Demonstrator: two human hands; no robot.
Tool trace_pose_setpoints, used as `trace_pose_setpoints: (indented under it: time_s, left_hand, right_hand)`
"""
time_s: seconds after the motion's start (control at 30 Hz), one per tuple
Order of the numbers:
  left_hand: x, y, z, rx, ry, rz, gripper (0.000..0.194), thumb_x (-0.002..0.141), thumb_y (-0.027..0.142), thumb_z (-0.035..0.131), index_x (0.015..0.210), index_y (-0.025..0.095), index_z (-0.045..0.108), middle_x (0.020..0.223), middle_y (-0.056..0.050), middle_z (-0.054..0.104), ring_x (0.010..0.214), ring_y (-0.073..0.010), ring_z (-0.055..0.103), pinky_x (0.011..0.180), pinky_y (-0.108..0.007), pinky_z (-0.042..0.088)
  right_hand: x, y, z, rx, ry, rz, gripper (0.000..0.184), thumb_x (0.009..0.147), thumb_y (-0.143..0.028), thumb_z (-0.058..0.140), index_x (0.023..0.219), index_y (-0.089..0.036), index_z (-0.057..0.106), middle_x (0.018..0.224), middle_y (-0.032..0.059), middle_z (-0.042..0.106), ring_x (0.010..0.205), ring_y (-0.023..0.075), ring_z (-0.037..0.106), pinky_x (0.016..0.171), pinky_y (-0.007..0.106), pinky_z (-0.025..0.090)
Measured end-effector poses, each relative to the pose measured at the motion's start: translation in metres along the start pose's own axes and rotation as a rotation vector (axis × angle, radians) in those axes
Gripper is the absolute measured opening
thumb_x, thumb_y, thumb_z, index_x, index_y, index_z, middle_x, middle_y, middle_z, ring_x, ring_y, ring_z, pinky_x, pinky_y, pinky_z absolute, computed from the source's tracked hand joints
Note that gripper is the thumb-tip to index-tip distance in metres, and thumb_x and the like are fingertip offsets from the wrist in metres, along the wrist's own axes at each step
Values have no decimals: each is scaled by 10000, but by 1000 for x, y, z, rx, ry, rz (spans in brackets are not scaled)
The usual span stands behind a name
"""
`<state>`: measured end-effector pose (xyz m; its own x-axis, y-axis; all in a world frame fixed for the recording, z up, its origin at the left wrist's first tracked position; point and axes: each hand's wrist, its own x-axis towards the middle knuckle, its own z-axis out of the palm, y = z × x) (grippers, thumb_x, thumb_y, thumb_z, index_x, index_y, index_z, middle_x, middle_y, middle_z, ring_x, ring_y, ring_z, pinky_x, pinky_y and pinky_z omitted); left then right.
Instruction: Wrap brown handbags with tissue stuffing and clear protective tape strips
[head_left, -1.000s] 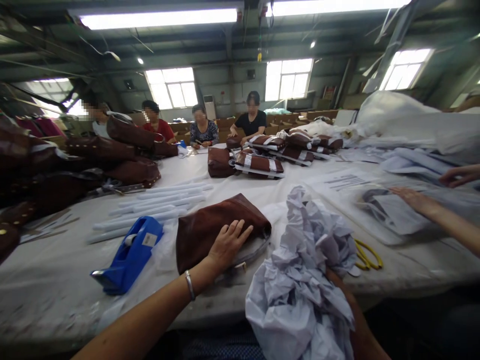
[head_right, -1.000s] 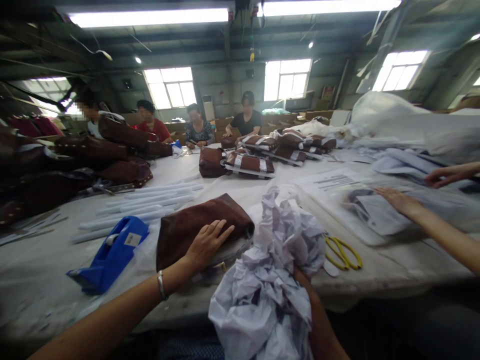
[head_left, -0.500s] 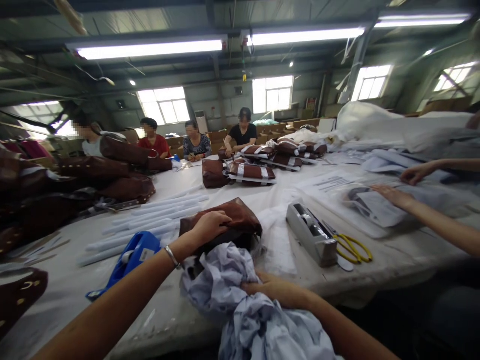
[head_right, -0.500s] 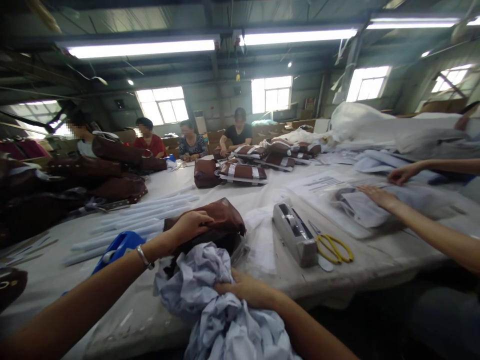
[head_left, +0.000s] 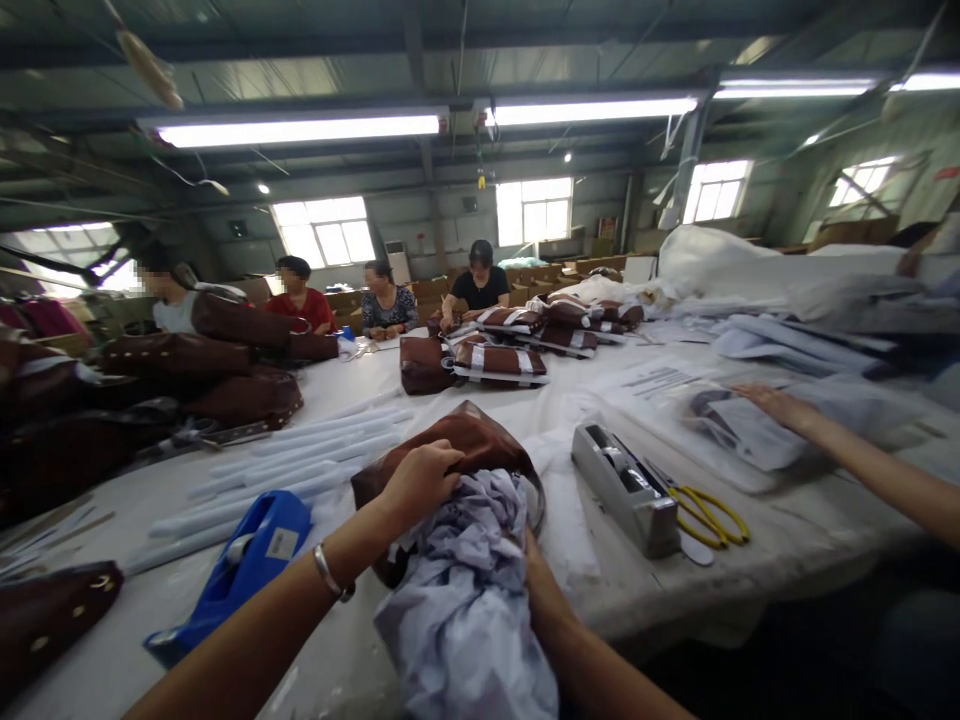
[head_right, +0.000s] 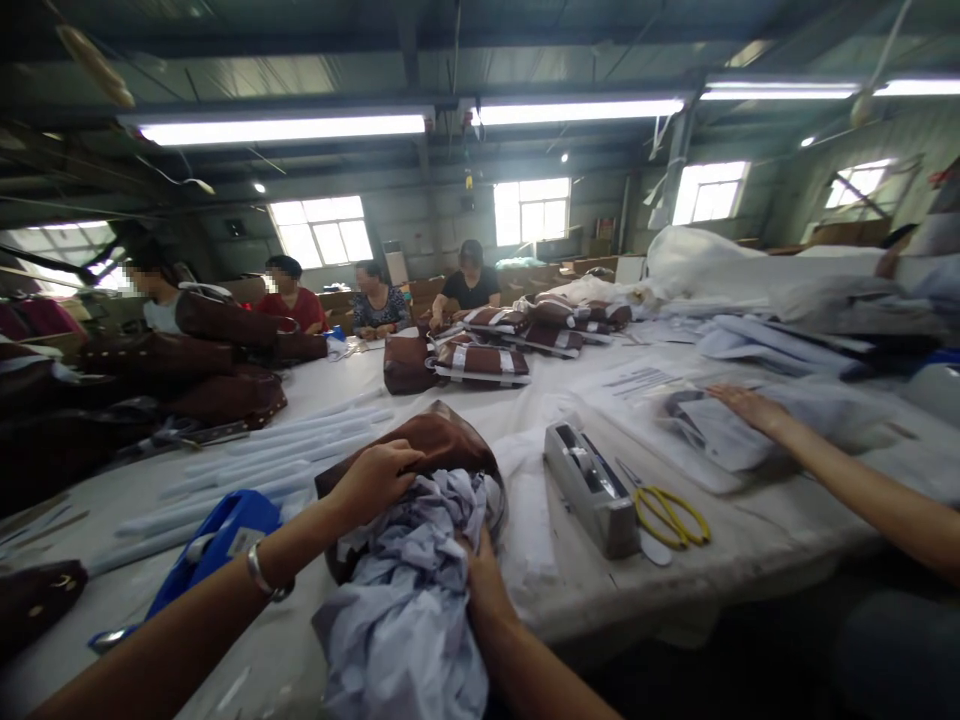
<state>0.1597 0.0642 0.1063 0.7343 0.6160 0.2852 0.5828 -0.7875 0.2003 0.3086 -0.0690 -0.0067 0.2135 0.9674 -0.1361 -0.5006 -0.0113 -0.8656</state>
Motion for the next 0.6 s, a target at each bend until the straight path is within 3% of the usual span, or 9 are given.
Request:
trace_pose_setpoints:
  time_s: [0.1, 0.2, 0.3, 0.4, 0.6]
  left_hand:
    - [2, 10, 2, -20, 0, -1, 212, 821, 129, 571, 932, 193, 741, 883, -40, 681, 835, -174, 644, 783, -271, 463]
    - [2, 12, -2, -33, -17, 8, 182, 819, 148, 583, 902, 190, 740, 888, -43, 690, 828, -174, 641, 762, -270, 459]
    - [0, 11, -5, -41, -37, 11, 159, 812, 156, 590, 859, 188, 739, 874, -45, 698, 795, -173, 638, 734, -271, 457]
    - [-2, 9, -4, -53, -38, 10, 194, 810, 139, 577, 871, 202, 750, 864, -40, 710, 825, -177, 646, 761, -270, 461]
    - [-12, -3, -3, -50, 17, -64, 256, 843, 147, 533, 958, 200, 755, 933, -64, 713, 872, -197, 651, 824, -304, 465]
  right_hand:
    - [-1, -2, 15, 185, -183, 175, 641, 728, -443, 783, 1296, -215, 591, 1195, 100, 707, 1184, 310, 622, 1067, 489, 426]
    - [10, -23, 15, 203, -323, 277, 521, 751, -449, 773, 1161, -147, 662, 1018, 112, 752, 1013, 293, 701, 965, 446, 510]
    - [23, -32, 12, 157, -315, 287, 554, 763, -545, 755, 1150, -160, 661, 949, 96, 758, 938, 276, 719, 902, 428, 538]
    - [31, -21, 15, 45, -325, 262, 614, 705, -540, 807, 1190, -202, 642, 930, 65, 757, 920, 272, 717, 874, 435, 538]
    - [38, -4, 1, -126, -298, 139, 429, 572, -453, 875, 885, -193, 738, 873, 67, 754, 924, 304, 694, 906, 447, 509]
